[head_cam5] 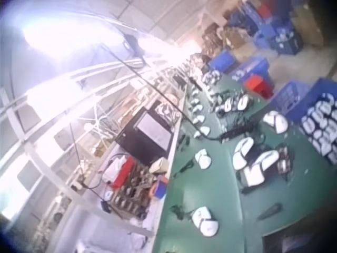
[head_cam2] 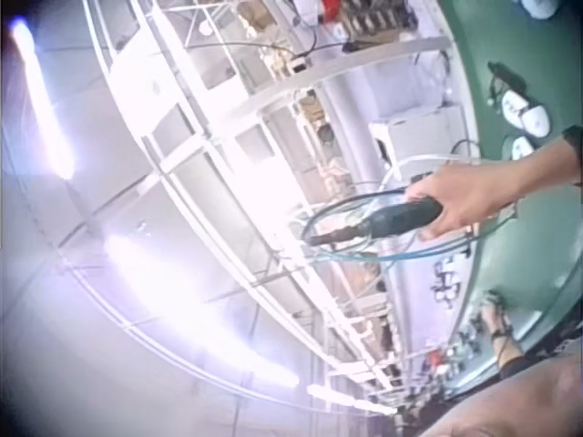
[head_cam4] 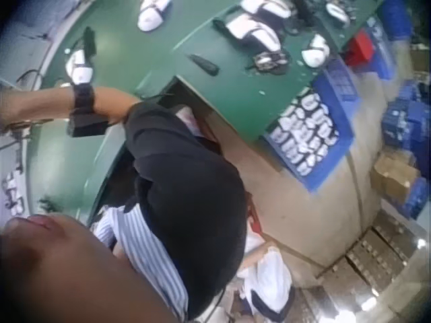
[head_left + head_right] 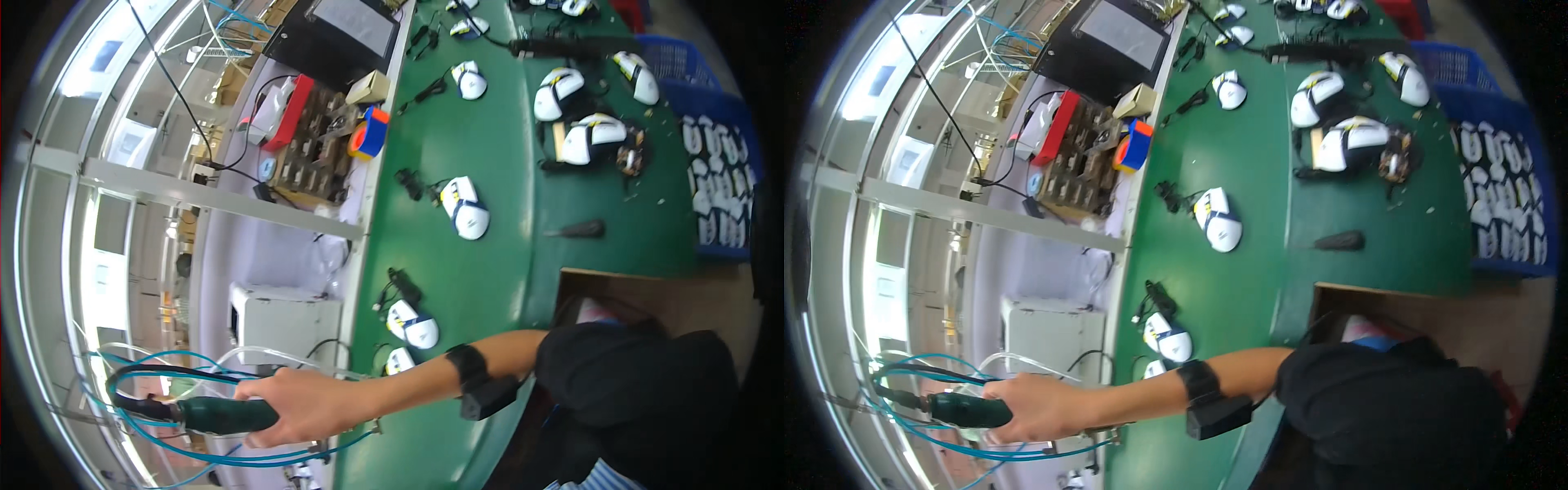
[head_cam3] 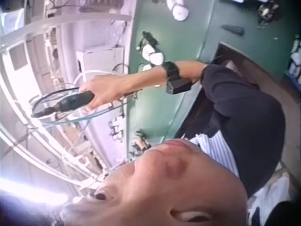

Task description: Using an automated screwdriver tool to fasten the bottom component of computer mice on an assembly line.

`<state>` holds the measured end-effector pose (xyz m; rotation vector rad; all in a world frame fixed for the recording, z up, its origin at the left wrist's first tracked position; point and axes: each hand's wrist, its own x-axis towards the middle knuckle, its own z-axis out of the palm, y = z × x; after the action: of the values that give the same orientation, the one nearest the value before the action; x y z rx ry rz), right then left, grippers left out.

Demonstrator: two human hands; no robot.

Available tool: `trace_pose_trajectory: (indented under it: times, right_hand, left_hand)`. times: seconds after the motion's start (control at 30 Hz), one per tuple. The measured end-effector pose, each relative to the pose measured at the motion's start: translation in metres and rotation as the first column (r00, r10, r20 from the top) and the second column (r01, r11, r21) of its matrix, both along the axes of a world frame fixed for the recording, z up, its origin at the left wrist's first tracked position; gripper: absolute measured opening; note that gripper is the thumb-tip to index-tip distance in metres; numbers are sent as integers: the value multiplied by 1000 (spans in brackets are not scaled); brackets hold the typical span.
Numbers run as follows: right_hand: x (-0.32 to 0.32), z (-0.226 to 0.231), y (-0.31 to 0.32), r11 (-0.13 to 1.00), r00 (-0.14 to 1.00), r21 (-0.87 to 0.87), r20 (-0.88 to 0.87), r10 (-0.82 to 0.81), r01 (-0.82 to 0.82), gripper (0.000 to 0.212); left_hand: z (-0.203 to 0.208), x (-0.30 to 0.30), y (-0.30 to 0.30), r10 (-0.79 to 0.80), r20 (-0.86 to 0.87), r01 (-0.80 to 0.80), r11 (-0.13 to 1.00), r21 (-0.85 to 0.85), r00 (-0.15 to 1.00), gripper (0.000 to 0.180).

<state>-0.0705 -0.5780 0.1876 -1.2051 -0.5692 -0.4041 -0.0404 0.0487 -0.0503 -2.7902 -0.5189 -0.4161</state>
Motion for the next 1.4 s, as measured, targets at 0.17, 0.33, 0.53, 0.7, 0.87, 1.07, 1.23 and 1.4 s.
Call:
trace_pose_trajectory:
  times: [0.17,0.33,0.53,0.7,0.87,1.07,1.23,1.4]
  right_hand:
    - [19,0,8,997,998,-30,20,-65,66,43]
    - [55,-15,35,961,969,-188,-177,172,-204,43]
    - [24,-11,44,987,986,-63,-68,-153,149,36]
    - [34,-23,71,967,992,244,115,43,-71,23]
    - [34,-32,70,960,960,201,242,142,-193,27]
    - [41,-34,68,972,978,192,183,104,-139,28]
    - [42,-34,72,969,976,200,190,106,-144,27]
    - [43,-33,69,966,975,209,191,114,-154,25]
  left_hand:
    - [47,7,-110,-143,383,404,450,-796,913,39]
    - [70,33,-298,-68,211,80,-781,-620,975,45]
    - [28,21,-409,-171,298,7,-857,-516,939,37]
    - [21,10,-396,-191,323,-26,-891,-453,927,45]
    - [20,5,-409,-275,275,-142,-896,-421,921,53]
    - [30,2,-411,-191,257,-113,-951,-288,947,55]
    - [25,2,-406,-229,283,-135,-939,-317,931,57]
    - [27,4,-411,-237,273,-153,-943,-297,932,62]
